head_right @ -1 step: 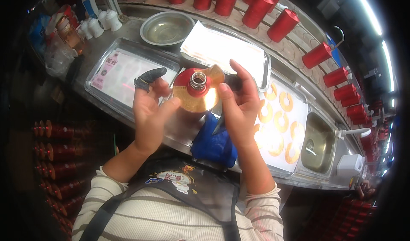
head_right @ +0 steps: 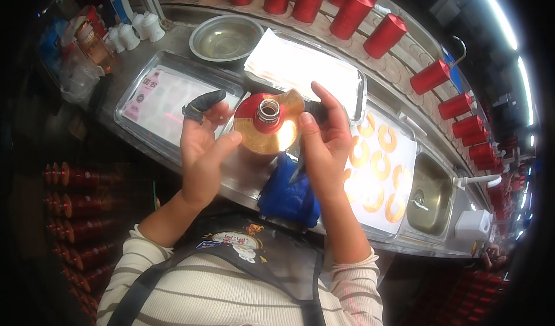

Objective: The person picks a red cylindrical bottle, wipes it with a blue cloth, and applies a gold circular label to the top. They smooth the label, peel off a backing strip, and place the bottle back on the tray. The person repeats this process with another bottle.

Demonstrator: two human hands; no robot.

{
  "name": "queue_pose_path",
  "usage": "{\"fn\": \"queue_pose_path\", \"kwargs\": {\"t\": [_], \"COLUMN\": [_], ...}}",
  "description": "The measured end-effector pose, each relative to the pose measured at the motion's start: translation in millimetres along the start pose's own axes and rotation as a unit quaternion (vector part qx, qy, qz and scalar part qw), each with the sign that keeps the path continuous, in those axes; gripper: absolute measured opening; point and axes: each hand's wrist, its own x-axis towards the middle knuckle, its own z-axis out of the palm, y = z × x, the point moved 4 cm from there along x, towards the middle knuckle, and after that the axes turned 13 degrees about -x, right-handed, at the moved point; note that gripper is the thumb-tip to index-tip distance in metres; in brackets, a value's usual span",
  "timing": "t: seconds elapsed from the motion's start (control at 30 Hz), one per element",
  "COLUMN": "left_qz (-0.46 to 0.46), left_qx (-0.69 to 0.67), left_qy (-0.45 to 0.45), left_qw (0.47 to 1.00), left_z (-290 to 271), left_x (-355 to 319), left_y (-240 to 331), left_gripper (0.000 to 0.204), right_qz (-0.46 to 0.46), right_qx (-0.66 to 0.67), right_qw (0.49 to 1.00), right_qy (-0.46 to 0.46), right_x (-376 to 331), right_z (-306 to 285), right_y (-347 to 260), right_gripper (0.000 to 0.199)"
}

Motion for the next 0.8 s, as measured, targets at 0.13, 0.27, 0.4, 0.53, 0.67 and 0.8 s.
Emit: {"fn": "queue_pose_path", "kwargs": {"t": [0.13,0.27,0.4,0.53,0.67,0.8], "left_qz": [-0.103,-0.116,-0.12,-0.127,-0.139,-0.16], "left_qx": [-0.152,-0.158,-0.157,-0.182,-0.185,-0.198], "left_qy": [-0.065,-0.103,-0.115,-0.099,-0.087,-0.078], "left_qw": [0.981,0.975,0.974,0.97,0.969,0.964], "left_z": [6,11,10,13,10,9], "left_x": [7,2,3,2,3,3], "left_y": [-14,-15,-12,-14,-16,-14], "left_gripper": [0.065,0.072,0.072,0.069,0.066,0.065], "right_qz": [0.059,0.016,0.025,0.029,0.038,0.047], "right_qx": [0.092,0.016,0.041,0.046,0.042,0.027], "right_qw": [0.993,0.999,0.997,0.996,0.997,0.998], "right_qy": [-0.054,-0.04,-0.063,-0.07,-0.059,-0.044], "right_x": [-9,-12,-8,-2,0,1], "right_z": [-1,6,7,5,4,5], "right_y": [-4,-14,-16,-10,-7,-3], "right_gripper": [0.059,0.075,0.077,0.074,0.071,0.071]}}
